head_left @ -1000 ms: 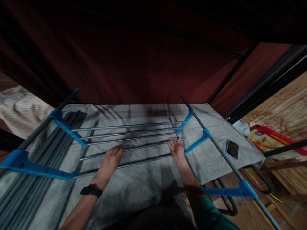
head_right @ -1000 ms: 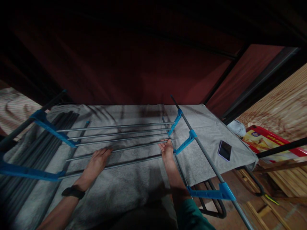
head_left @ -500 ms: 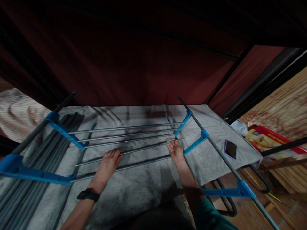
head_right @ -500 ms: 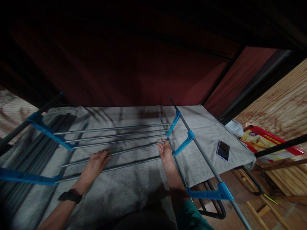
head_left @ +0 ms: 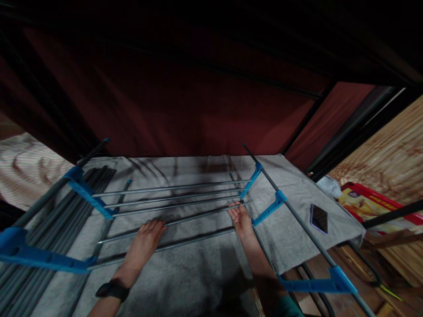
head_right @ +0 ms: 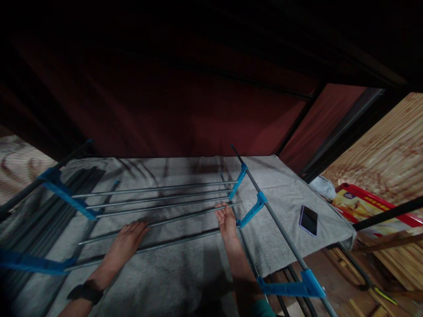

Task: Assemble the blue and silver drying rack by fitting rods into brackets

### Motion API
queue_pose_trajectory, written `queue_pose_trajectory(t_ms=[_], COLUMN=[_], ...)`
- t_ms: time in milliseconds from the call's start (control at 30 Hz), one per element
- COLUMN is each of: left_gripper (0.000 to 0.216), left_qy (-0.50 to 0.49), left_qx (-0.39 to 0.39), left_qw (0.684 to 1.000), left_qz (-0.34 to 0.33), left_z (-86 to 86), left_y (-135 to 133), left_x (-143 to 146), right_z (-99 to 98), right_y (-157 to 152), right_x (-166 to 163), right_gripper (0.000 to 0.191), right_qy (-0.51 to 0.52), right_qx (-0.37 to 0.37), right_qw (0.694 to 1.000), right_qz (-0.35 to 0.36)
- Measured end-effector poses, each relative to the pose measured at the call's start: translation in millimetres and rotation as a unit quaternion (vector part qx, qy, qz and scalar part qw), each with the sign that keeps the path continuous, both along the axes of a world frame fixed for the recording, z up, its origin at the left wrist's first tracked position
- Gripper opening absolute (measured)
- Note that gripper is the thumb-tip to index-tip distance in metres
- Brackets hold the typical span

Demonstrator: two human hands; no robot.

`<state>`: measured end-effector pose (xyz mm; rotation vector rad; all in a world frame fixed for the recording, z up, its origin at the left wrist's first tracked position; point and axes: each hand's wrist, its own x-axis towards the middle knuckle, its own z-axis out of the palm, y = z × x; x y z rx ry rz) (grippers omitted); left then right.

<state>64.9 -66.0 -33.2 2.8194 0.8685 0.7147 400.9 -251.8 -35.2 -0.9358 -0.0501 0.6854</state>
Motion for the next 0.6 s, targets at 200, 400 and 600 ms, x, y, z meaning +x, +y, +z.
queue_pose_trajectory(t_ms=[200, 400, 600], left_gripper=[0.032, 0.027, 0.021], left_qy=[-0.015, 0.006, 0.04], left_qx=[-0.025, -0.01, -0.025], left_qw=[1.0, 1.0, 0.998], left_qz=[-0.003, 0.011, 0.032], left_z=[4.1, 6.9, 9.4], left_y=[-1, -6, -17], left_x=[-2, -1, 1], right_z=[-1.6, -4.7, -14.2], right_y=[2, 1, -5], right_x=[1, 0, 6], right_gripper=[0.02, 0.024, 0.031], right_qy=[0.007, 0.003, 0.006], right_qx=[0.001, 0.011, 0.002], right_qw=[1.0, 1.0, 1.0], right_qz=[0.003, -0.002, 0.017])
